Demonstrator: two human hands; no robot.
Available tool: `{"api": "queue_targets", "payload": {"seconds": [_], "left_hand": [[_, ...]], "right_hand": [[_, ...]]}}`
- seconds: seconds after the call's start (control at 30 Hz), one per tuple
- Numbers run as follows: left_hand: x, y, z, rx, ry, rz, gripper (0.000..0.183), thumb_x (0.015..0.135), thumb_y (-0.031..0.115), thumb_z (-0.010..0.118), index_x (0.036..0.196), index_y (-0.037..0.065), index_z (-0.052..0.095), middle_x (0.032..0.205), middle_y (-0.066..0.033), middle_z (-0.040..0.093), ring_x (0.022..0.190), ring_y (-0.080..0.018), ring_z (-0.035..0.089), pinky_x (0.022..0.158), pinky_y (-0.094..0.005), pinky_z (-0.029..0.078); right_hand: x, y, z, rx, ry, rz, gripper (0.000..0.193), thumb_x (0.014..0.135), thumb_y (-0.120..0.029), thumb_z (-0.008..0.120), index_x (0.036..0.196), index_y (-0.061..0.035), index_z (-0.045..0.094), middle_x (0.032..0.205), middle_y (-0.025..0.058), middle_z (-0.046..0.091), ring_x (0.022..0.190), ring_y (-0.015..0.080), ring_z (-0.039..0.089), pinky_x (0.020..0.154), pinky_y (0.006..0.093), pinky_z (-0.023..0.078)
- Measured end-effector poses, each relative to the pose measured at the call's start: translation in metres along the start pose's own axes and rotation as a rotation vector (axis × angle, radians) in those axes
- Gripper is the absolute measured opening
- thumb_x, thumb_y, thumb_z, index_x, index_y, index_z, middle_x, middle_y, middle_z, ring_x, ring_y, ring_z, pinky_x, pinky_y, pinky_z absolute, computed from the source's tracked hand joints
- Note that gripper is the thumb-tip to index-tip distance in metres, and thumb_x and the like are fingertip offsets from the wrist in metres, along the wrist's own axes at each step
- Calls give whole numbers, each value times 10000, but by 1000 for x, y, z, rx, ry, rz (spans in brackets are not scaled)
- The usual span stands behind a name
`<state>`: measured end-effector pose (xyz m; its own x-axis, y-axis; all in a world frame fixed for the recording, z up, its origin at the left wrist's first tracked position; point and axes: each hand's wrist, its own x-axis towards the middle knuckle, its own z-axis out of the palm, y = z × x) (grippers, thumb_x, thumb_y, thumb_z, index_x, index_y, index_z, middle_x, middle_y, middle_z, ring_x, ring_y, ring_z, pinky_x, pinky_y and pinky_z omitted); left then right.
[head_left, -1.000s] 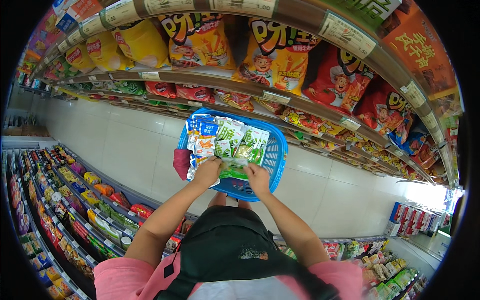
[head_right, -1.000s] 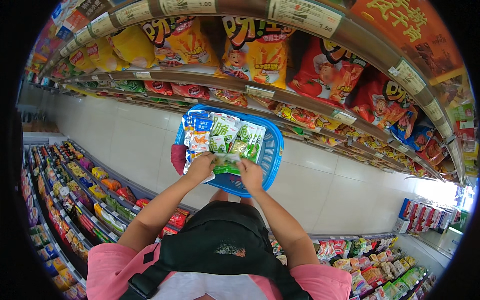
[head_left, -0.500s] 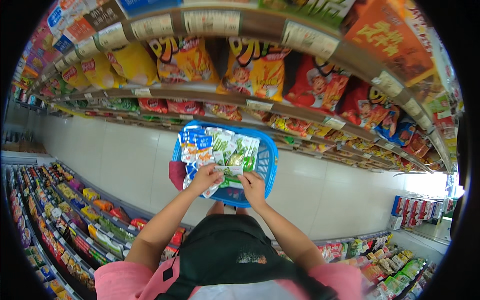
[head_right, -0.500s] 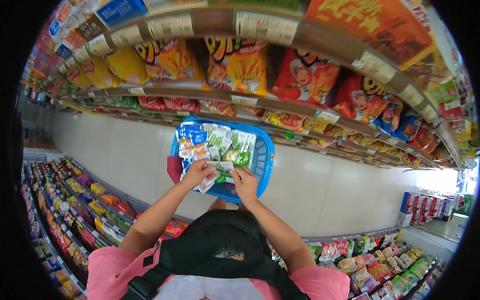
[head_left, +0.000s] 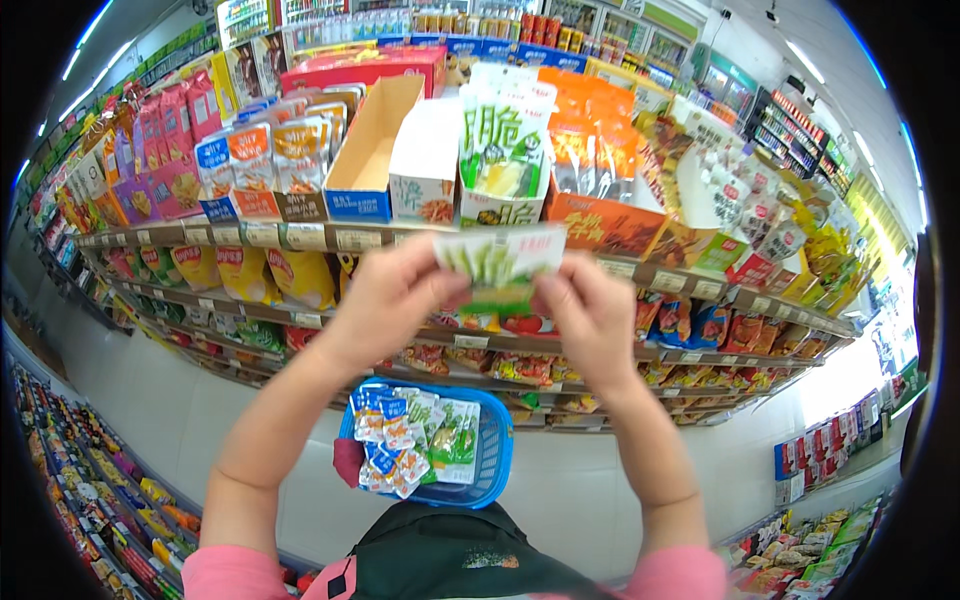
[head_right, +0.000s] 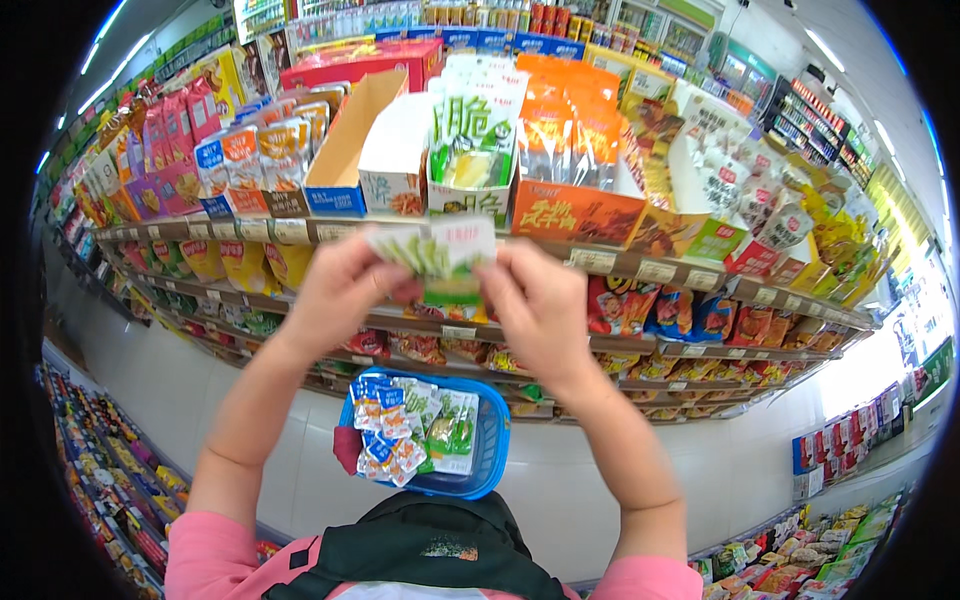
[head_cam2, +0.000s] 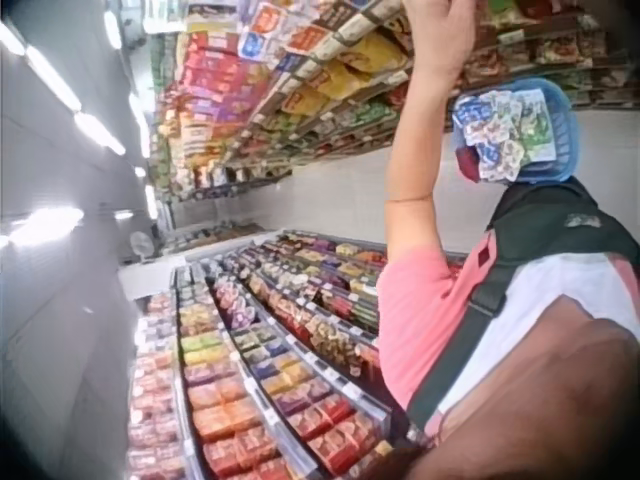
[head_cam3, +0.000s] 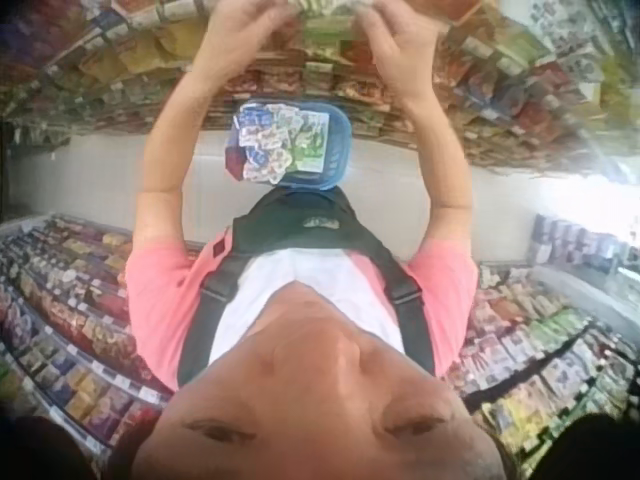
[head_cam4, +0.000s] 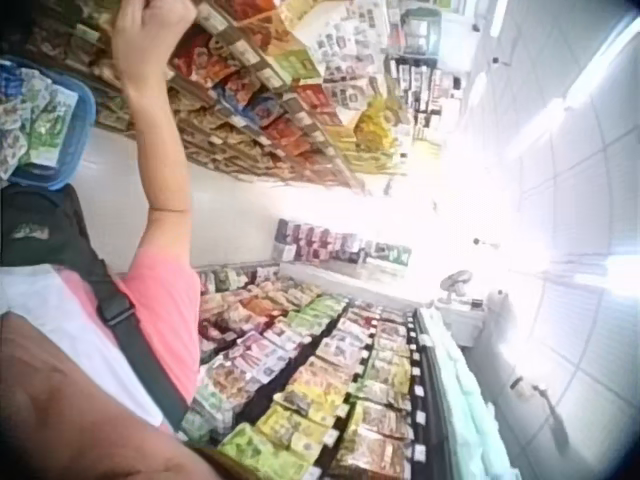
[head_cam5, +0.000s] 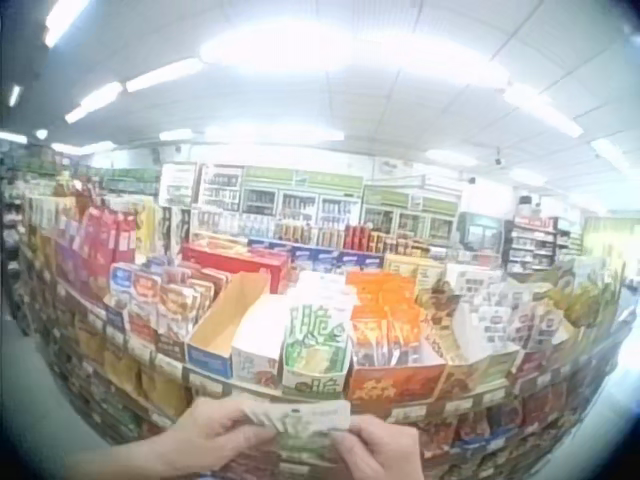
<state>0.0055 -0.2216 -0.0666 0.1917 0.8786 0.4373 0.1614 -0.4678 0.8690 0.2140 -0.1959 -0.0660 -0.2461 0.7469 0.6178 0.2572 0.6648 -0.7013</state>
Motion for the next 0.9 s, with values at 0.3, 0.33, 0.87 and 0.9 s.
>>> {"api": "queue_targets", "payload": {"seconds": [0.3,0.33,0.87,0.9], "left_hand": [[114,37,-47,126,68,144,176,955,143,540,1086,33,582,904,-36,654,765,-105,661,680,-238,549],[119,32,-43,38,38,128,179,951,144,549,1083,28,580,900,-37,653,744,-104,660,657,-233,552],[148,-20,-34,113,129,-51,129,897,101,598,954,-15,590,740,-85,651,596,-143,663,485,-247,528],[148,-18,-33,132,136,-49,144,890,94,602,978,-20,591,756,-93,654,597,-146,664,485,-249,529]], "right_hand": [[121,-22,-21,80,26,-95,165,912,-136,581,858,10,636,639,37,625,572,79,588,522,225,449],[123,-17,-22,87,4,-54,165,912,-133,581,860,15,630,638,38,618,571,84,588,522,228,457],[141,38,-8,67,-58,240,155,883,-125,600,864,24,642,655,60,639,544,109,612,487,247,486],[142,39,-8,66,-57,241,147,880,-118,601,885,24,642,657,61,639,546,109,612,487,247,487]]}}
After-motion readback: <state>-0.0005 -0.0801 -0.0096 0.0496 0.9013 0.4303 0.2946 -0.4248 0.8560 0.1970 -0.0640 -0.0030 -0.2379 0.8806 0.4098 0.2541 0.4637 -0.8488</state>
